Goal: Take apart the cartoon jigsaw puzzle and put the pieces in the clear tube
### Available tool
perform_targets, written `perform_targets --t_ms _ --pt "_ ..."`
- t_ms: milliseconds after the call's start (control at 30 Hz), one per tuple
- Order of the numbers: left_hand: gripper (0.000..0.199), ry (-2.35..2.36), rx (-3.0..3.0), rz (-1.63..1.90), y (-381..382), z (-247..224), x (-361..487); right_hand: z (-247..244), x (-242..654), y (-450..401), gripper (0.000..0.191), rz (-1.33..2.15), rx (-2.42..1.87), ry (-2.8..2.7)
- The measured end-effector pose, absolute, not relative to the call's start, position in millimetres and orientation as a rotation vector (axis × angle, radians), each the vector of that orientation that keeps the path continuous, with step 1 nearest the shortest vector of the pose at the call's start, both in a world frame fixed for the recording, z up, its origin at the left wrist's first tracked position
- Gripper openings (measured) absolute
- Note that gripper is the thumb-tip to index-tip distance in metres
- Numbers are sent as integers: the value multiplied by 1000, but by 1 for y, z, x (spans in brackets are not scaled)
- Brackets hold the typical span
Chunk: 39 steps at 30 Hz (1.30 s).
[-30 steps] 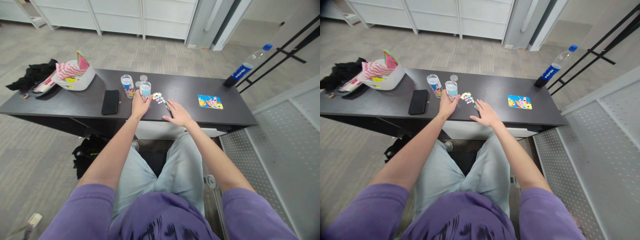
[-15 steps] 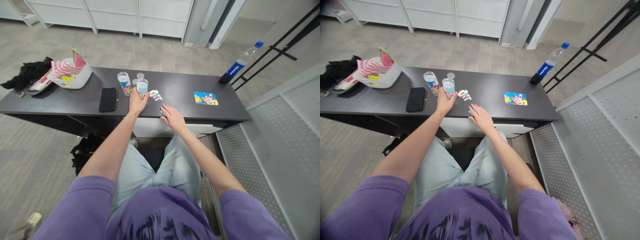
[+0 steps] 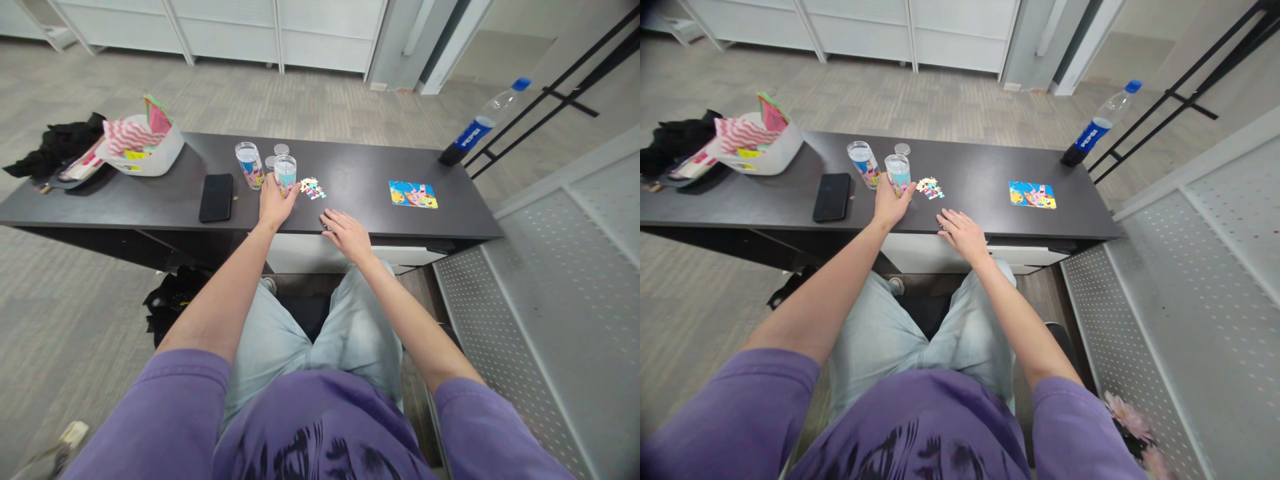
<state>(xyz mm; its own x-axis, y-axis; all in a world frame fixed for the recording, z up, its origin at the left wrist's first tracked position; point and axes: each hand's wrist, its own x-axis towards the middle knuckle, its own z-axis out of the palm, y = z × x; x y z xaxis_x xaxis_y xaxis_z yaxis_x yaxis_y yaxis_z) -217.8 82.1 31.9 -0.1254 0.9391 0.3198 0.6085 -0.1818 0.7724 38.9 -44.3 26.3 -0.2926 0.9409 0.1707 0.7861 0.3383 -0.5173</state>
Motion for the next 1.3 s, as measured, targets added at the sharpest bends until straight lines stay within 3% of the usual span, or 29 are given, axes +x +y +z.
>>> perform_targets --t_ms 400,700,867,1300 --pt "44 1726 1811 1236 82 29 -218 19 40 -43 48 567 -1463 -2038" --pt "44 1709 1820 1235 83 26 -219 15 45 -41 28 636 -1410 -1979" --pt "45 1710 1813 1229 83 26 -219 12 49 -40 45 676 -1407 -1979" --pt "46 1723 1812 1225 84 25 -219 -8 47 -31 37 693 -1432 -1786"
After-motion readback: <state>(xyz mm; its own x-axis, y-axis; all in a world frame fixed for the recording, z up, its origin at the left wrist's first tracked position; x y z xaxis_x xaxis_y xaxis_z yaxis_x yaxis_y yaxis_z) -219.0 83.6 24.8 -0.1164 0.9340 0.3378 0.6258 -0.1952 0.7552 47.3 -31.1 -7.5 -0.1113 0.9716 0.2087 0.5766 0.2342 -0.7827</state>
